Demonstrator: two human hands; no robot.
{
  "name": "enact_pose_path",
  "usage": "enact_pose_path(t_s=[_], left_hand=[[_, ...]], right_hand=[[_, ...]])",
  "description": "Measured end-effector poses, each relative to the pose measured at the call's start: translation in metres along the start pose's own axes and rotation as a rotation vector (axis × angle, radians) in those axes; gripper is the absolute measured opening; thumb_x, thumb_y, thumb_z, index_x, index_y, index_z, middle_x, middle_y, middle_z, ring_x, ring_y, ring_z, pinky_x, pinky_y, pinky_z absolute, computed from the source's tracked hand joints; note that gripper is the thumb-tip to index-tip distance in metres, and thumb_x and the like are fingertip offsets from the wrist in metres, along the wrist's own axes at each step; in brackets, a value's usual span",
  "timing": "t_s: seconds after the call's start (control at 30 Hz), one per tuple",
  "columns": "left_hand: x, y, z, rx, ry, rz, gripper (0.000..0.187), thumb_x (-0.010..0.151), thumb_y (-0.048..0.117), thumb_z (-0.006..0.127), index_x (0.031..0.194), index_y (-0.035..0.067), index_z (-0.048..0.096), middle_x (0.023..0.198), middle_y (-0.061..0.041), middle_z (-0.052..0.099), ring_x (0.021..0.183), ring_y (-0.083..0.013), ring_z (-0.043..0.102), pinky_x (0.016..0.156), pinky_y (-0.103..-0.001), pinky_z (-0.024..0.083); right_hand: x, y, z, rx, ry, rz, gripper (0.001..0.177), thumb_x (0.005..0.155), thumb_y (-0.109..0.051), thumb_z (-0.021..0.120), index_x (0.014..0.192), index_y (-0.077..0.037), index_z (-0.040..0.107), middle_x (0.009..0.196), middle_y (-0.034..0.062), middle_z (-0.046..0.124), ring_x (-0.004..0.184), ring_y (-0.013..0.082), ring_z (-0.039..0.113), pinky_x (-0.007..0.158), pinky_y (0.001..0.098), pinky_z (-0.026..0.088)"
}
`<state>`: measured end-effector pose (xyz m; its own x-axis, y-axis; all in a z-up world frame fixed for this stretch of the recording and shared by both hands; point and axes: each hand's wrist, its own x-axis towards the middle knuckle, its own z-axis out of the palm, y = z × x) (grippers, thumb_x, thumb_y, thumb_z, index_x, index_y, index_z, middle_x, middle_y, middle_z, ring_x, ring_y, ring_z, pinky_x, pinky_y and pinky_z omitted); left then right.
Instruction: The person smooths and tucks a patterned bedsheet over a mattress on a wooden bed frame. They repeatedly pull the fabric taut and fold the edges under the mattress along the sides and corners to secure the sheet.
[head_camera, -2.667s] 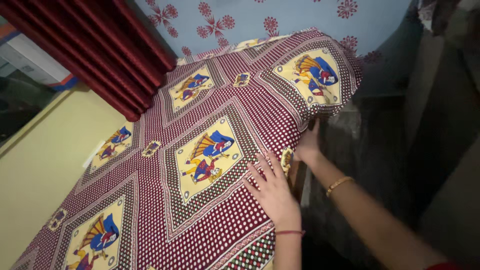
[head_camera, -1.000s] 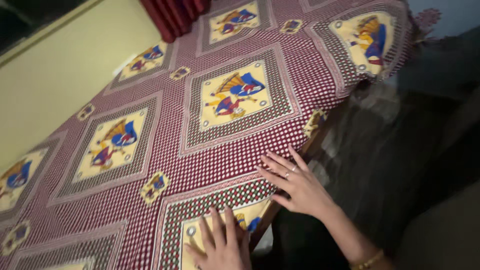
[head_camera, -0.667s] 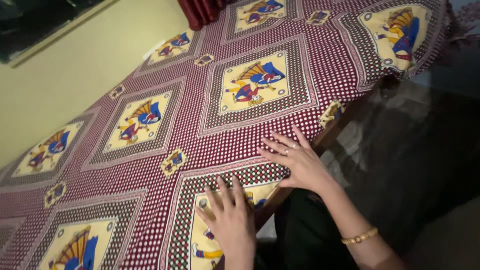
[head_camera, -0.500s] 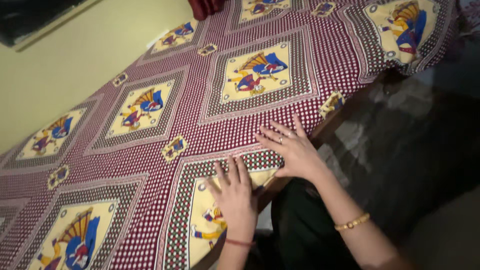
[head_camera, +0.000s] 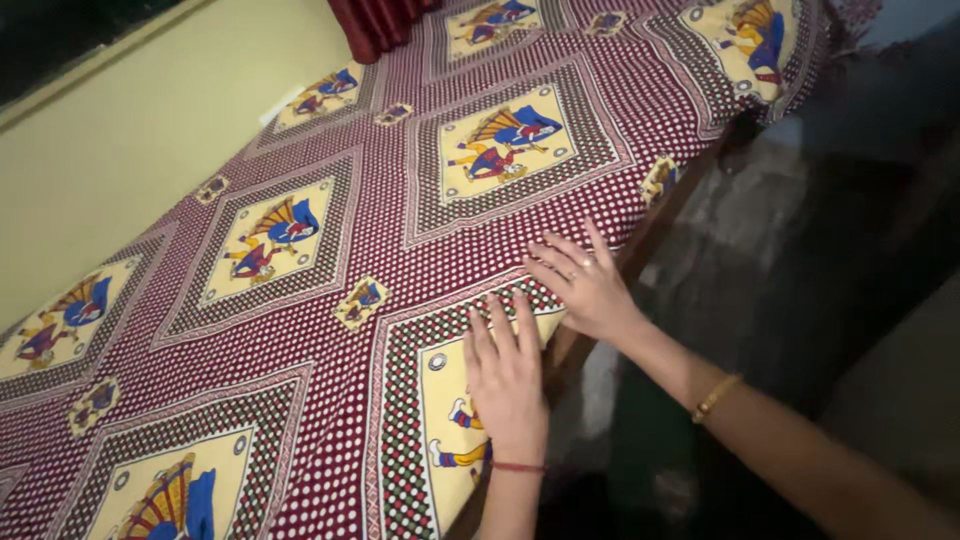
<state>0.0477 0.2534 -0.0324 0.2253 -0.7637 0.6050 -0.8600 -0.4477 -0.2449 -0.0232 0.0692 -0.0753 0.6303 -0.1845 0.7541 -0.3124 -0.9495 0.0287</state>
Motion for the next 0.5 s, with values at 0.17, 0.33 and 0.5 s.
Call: enact_pose_path(t_s=[0.17,0.33,0.5], left_hand=[[-0.008,-0.002,0.016,0.047,0.133,0.028,0.056,0.099,0.018,0.048,0.154,0.010,0.043,0.148,-0.019,0.053,0.133,-0.0384,0.055,0.113,-0.045,0.043],[-0.013,-0.001,0.013,-0.053,0.136,-0.020,0.058,0.101,0.017,0.048,0.158,0.007,0.041,0.151,-0.017,0.052,0.138,-0.0341,0.051,0.118,-0.046,0.039],[-0.037,-0.005,-0.030,-0.401,0.046,-0.100,0.077,0.080,0.028,0.057,0.149,-0.003,0.040,0.151,-0.023,0.045,0.144,-0.0356,0.039,0.116,-0.051,0.027]], right_hand=[[0.001,-0.020,-0.021,0.085,-0.003,-0.040,0.083,0.065,-0.019,0.081,0.144,-0.006,0.057,0.146,0.0143,0.056,0.144,0.0317,0.045,0.126,0.0618,0.017],[-0.008,-0.060,-0.039,0.162,-0.041,0.102,0.078,0.063,-0.016,0.076,0.138,-0.008,0.058,0.145,0.0119,0.057,0.145,0.0327,0.045,0.126,0.0584,0.019],[-0.013,-0.068,-0.037,0.088,-0.017,0.116,0.083,0.063,-0.018,0.080,0.143,-0.012,0.058,0.147,0.0088,0.057,0.141,0.0300,0.047,0.124,0.0592,0.022]])
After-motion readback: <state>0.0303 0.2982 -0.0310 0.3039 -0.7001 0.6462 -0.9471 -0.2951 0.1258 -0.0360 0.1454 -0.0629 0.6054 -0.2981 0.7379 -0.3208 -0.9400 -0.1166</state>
